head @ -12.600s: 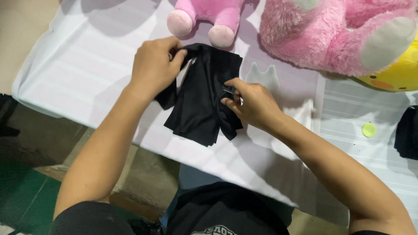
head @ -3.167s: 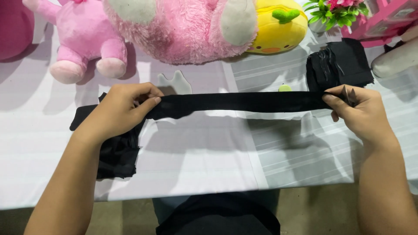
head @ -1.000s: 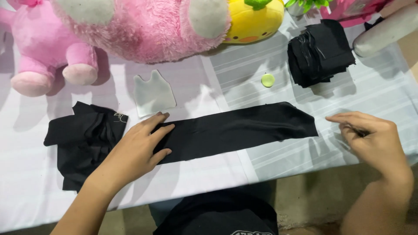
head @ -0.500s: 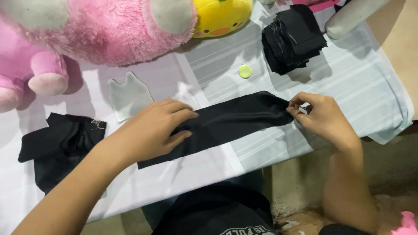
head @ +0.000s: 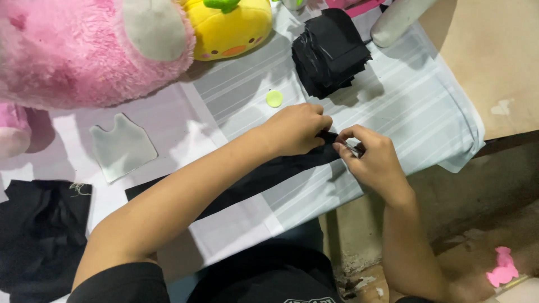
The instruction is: Cutting and preparing small fabric pieces using a template and scissors.
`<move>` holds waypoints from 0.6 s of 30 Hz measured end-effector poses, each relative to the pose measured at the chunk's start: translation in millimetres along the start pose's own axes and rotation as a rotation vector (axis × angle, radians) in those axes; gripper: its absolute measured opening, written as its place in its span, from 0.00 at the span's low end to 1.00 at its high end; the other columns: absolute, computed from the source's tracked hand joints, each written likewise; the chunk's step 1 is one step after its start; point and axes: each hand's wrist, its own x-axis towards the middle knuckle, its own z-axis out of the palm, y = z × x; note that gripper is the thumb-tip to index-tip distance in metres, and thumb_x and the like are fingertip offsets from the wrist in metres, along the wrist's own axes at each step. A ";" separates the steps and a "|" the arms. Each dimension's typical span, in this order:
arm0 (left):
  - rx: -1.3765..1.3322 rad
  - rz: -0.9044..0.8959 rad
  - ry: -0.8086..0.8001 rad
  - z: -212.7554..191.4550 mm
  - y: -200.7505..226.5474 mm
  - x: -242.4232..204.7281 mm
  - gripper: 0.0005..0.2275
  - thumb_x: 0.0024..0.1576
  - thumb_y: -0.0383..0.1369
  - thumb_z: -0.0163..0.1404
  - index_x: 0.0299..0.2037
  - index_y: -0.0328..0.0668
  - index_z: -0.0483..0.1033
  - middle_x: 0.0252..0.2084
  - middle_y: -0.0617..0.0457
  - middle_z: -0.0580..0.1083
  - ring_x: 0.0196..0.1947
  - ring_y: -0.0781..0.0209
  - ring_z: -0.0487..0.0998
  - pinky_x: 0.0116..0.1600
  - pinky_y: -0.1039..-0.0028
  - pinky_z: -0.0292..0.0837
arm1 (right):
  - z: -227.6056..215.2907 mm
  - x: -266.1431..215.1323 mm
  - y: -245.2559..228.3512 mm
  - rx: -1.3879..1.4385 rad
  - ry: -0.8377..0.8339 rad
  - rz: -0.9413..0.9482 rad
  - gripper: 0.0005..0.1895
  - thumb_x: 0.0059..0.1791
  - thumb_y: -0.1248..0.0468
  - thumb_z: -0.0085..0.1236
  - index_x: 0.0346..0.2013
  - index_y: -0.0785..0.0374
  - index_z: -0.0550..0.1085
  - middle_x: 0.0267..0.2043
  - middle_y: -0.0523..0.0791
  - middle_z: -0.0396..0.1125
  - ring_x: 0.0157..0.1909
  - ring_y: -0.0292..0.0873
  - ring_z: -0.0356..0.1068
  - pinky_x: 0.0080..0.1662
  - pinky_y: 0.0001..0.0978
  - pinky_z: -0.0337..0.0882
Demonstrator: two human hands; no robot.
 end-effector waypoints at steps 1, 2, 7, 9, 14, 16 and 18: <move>0.000 0.000 -0.003 4.1 -2.1 1.3 0.09 0.52 0.33 0.58 0.39 0.40 0.78 0.35 0.46 0.76 0.39 0.44 0.81 0.41 0.58 0.79 | 0.4 -1.2 2.6 0.002 0.000 0.002 0.08 0.47 0.70 0.64 0.39 0.57 0.79 0.32 0.45 0.75 0.37 0.51 0.76 0.37 0.39 0.76; 0.052 0.034 0.030 8.2 -4.1 2.2 0.08 0.50 0.32 0.60 0.37 0.42 0.78 0.37 0.47 0.75 0.41 0.45 0.79 0.42 0.59 0.78 | 0.9 -2.6 4.8 -0.008 0.021 0.026 0.12 0.45 0.68 0.66 0.42 0.56 0.79 0.32 0.45 0.75 0.36 0.50 0.75 0.36 0.39 0.75; -0.106 0.032 0.033 -0.5 1.0 1.6 0.08 0.53 0.29 0.57 0.39 0.40 0.72 0.37 0.45 0.74 0.43 0.43 0.79 0.45 0.57 0.77 | 14.2 -2.7 18.5 -0.017 0.064 0.082 0.20 0.43 0.64 0.70 0.49 0.51 0.78 0.26 0.43 0.71 0.29 0.46 0.70 0.32 0.39 0.69; -0.373 -0.022 0.019 -10.2 4.2 -0.3 0.11 0.56 0.28 0.52 0.47 0.41 0.65 0.39 0.44 0.78 0.44 0.41 0.81 0.47 0.53 0.77 | 18.0 -4.0 24.6 -0.037 0.040 0.098 0.06 0.46 0.64 0.68 0.36 0.55 0.80 0.17 0.41 0.67 0.24 0.44 0.69 0.30 0.34 0.69; -0.509 0.044 0.227 -5.4 -3.0 7.0 0.16 0.49 0.21 0.54 0.47 0.42 0.66 0.39 0.45 0.76 0.39 0.45 0.80 0.41 0.58 0.77 | 8.0 -1.9 15.7 0.011 -0.010 0.128 0.04 0.47 0.64 0.65 0.37 0.57 0.79 0.19 0.46 0.70 0.27 0.52 0.72 0.32 0.40 0.69; -0.550 0.056 0.314 -3.2 -1.3 7.5 0.16 0.48 0.20 0.54 0.46 0.45 0.68 0.39 0.49 0.75 0.39 0.50 0.79 0.40 0.61 0.77 | 4.7 -1.8 12.7 0.038 -0.031 0.152 0.03 0.48 0.65 0.64 0.35 0.59 0.79 0.19 0.46 0.70 0.26 0.52 0.72 0.33 0.40 0.70; -0.515 0.025 0.576 -1.4 0.8 6.5 0.14 0.53 0.24 0.57 0.47 0.46 0.70 0.41 0.53 0.70 0.43 0.56 0.77 0.40 0.73 0.78 | 4.9 1.0 15.9 0.031 -0.012 0.176 0.02 0.50 0.64 0.63 0.36 0.57 0.78 0.20 0.45 0.71 0.27 0.51 0.73 0.33 0.39 0.70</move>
